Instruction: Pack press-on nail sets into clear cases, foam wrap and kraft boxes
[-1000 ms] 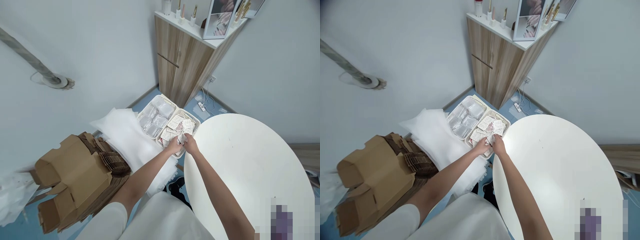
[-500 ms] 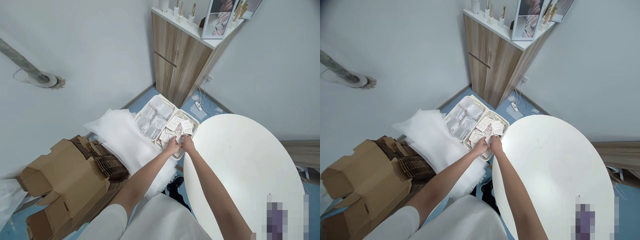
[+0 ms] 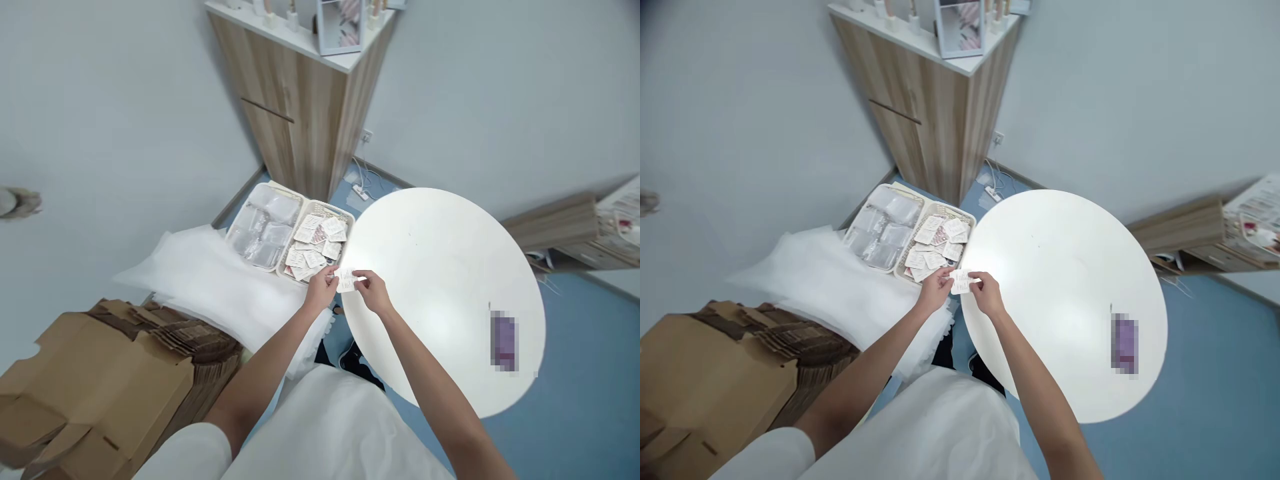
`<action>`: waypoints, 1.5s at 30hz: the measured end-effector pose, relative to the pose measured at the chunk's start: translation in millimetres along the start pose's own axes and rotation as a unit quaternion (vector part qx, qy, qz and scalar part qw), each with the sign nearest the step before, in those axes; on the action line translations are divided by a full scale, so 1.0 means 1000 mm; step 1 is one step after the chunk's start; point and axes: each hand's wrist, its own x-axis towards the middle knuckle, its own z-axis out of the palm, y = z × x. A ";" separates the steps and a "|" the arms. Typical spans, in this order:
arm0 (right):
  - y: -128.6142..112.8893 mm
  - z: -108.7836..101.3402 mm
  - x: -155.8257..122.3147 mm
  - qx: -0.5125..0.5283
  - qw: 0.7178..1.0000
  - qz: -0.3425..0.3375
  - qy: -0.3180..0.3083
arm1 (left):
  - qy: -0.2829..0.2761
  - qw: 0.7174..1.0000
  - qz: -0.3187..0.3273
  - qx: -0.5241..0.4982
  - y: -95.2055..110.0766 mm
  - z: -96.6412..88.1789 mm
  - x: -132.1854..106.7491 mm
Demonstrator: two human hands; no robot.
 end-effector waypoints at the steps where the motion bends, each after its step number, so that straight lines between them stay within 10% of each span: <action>1: 0.006 -0.009 -0.014 0.020 1.000 0.012 0.015 | -0.019 1.000 0.001 0.005 0.004 0.009 -0.008; 12: 0.101 -0.115 -0.161 0.238 0.953 0.096 0.160 | -0.189 0.979 -0.023 -0.071 0.032 0.150 -0.082; 21: 0.158 -0.165 -0.212 0.285 0.942 0.079 0.156 | -0.203 0.979 0.000 0.016 0.046 0.230 -0.129; 45: 0.158 -0.181 -0.210 0.181 0.967 -0.042 0.173 | -0.179 0.983 0.045 -0.026 0.066 0.240 -0.129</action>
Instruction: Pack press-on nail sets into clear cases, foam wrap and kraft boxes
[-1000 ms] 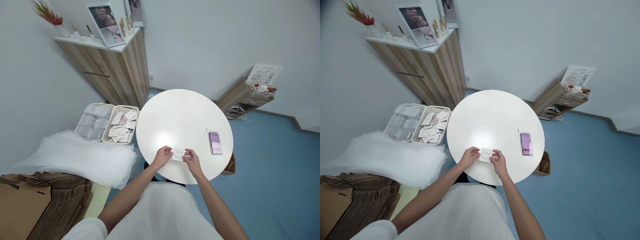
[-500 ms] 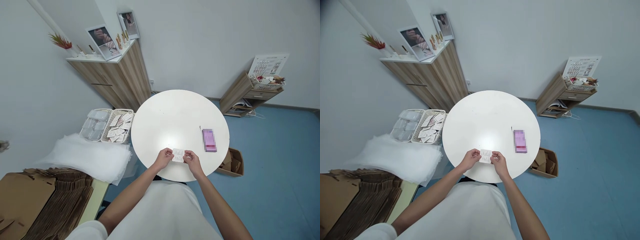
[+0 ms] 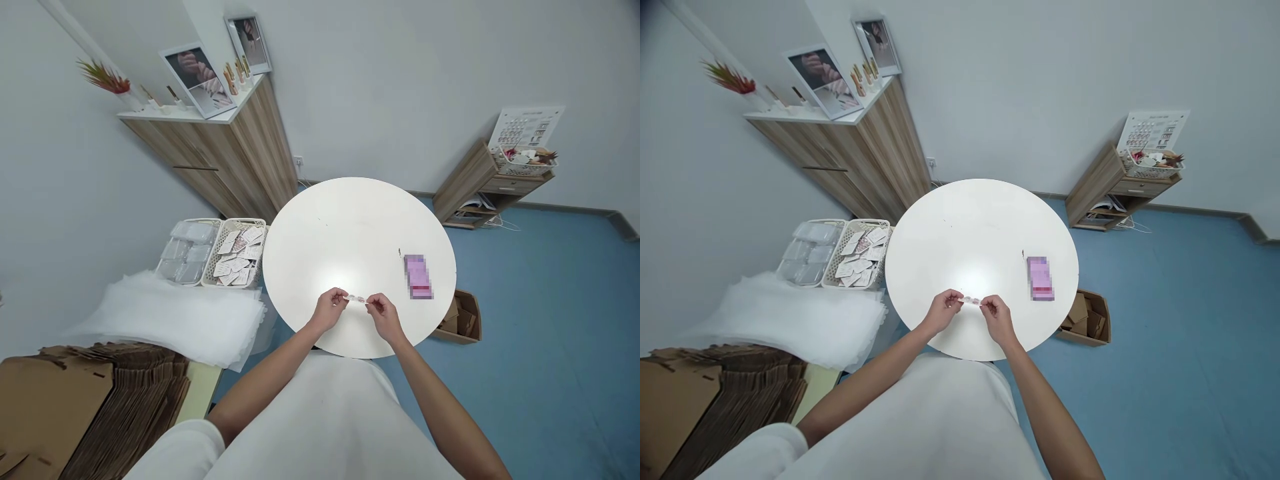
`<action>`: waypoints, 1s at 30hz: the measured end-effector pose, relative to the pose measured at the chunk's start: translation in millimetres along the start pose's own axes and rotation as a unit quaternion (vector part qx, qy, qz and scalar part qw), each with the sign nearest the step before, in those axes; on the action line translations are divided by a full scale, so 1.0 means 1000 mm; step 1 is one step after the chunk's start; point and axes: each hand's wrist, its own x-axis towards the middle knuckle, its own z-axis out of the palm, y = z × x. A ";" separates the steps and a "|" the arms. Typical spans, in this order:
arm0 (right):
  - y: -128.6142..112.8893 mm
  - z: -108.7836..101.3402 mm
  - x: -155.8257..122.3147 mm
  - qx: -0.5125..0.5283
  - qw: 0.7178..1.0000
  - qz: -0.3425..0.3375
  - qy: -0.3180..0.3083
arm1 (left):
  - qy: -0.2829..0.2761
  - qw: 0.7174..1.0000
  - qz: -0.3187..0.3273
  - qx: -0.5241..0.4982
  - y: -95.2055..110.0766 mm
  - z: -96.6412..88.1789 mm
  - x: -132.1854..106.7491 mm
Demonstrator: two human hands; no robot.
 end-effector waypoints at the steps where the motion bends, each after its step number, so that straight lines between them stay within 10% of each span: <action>1: -0.001 0.003 -0.001 -0.012 1.000 -0.021 0.012 | -0.014 0.999 -0.010 -0.031 0.001 -0.002 -0.001; 10: 0.000 0.017 -0.013 -0.107 0.983 -0.117 0.097 | -0.063 0.966 -0.106 -0.227 0.002 -0.021 -0.004; 21: 0.004 0.012 -0.018 -0.080 0.983 -0.073 0.150 | -0.084 0.992 -0.060 -0.079 0.000 -0.034 0.013; 30: -0.006 -0.008 0.000 0.030 0.998 0.039 -0.029 | -0.140 0.989 -0.034 -0.022 0.007 -0.038 0.016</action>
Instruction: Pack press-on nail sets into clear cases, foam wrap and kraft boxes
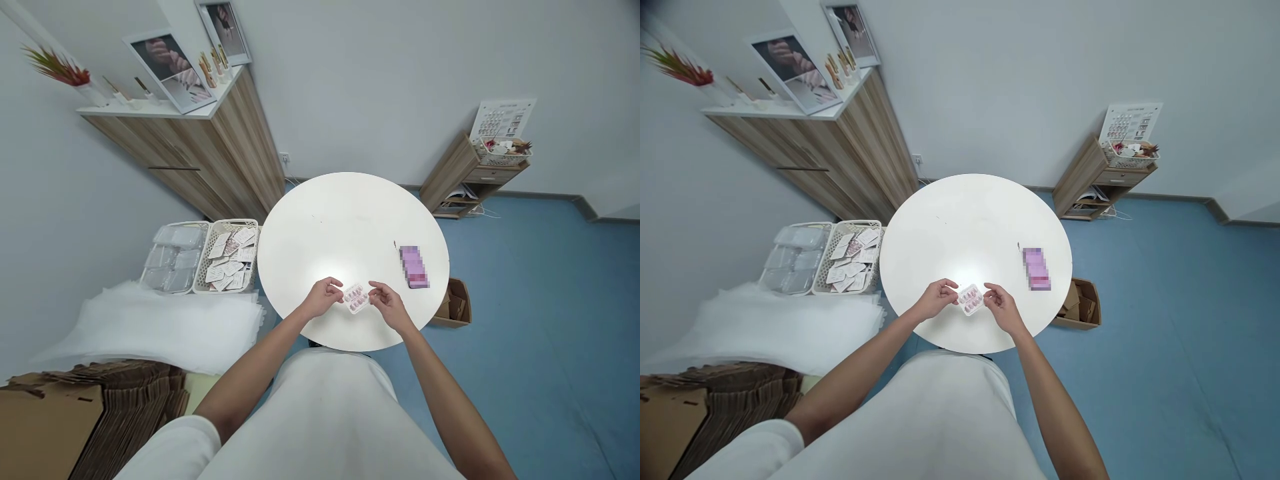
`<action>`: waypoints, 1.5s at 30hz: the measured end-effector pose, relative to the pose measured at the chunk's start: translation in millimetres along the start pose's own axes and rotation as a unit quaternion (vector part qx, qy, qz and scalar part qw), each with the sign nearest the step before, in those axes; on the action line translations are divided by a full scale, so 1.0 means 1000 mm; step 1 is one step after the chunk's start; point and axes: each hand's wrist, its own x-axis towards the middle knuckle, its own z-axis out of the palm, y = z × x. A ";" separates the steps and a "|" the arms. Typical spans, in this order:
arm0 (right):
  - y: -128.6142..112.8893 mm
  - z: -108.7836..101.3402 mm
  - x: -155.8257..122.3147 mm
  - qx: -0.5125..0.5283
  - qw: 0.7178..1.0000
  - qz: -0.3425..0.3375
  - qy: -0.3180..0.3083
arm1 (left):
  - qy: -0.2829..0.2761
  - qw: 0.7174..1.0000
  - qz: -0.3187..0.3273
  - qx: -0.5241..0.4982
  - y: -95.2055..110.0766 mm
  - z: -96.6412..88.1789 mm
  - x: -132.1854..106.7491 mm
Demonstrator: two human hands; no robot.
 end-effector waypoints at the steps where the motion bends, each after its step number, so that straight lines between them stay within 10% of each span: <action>1: -0.002 -0.002 0.001 -0.008 1.000 0.001 -0.025 | -0.002 1.000 0.003 0.007 0.001 -0.001 0.001; 11: -0.007 -0.008 -0.001 -0.122 0.981 -0.040 -0.147 | 0.028 0.999 0.030 0.005 0.001 0.002 0.010; 45: 0.018 -0.009 0.015 -0.089 0.985 -0.034 -0.142 | 0.055 0.978 0.110 0.171 -0.009 0.020 -0.016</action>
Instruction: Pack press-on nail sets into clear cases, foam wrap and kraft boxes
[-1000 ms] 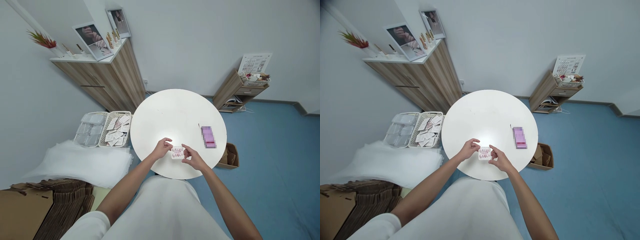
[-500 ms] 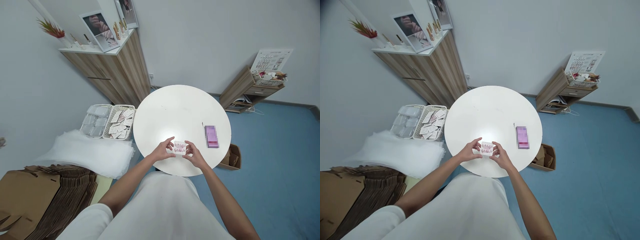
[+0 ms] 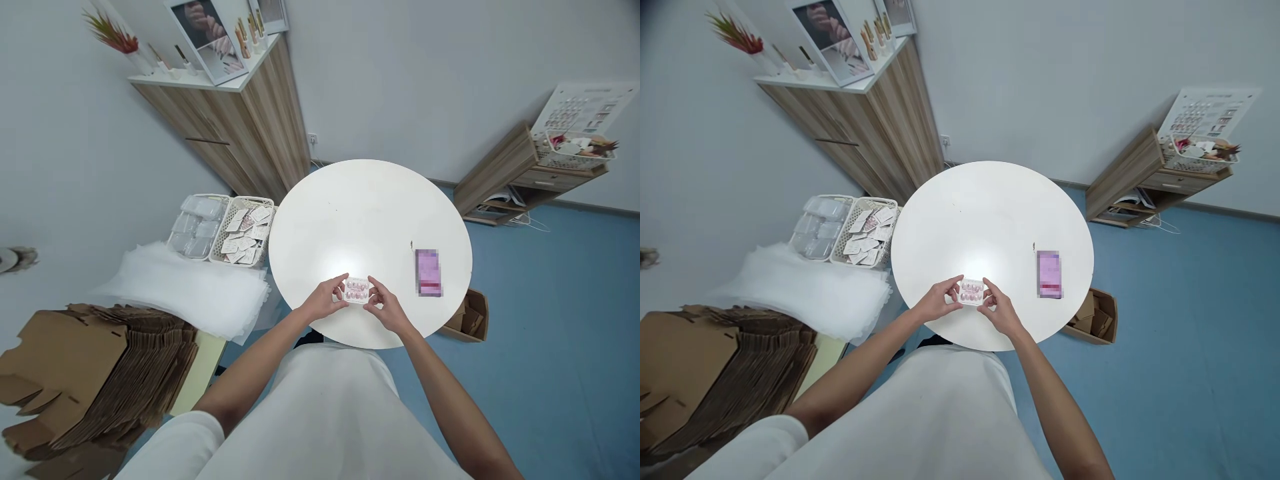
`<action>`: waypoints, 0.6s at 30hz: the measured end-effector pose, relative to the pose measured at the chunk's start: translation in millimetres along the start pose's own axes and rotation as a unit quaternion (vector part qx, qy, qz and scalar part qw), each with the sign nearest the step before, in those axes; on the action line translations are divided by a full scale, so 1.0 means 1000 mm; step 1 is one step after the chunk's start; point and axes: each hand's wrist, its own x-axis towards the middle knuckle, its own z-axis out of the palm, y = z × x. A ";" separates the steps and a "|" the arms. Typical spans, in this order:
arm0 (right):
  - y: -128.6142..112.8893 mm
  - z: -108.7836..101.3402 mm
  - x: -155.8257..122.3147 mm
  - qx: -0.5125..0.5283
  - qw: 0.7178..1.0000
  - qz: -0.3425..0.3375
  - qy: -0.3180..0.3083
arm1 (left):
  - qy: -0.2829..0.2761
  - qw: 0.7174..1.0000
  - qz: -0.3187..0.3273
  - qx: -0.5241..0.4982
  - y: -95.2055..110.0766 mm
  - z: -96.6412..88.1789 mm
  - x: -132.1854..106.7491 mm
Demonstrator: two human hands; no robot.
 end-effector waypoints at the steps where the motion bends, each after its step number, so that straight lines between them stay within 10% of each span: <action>1: 0.001 0.001 0.001 0.000 1.000 0.001 -0.001 | 0.007 1.000 -0.002 0.002 -0.001 0.001 -0.001; 10: 0.006 0.026 0.025 -0.031 0.999 0.010 -0.016 | 0.073 0.996 -0.048 -0.013 -0.022 -0.010 -0.017; 18: -0.007 0.074 0.071 -0.098 0.995 0.011 -0.030 | 0.092 0.994 -0.063 -0.018 -0.059 -0.059 -0.021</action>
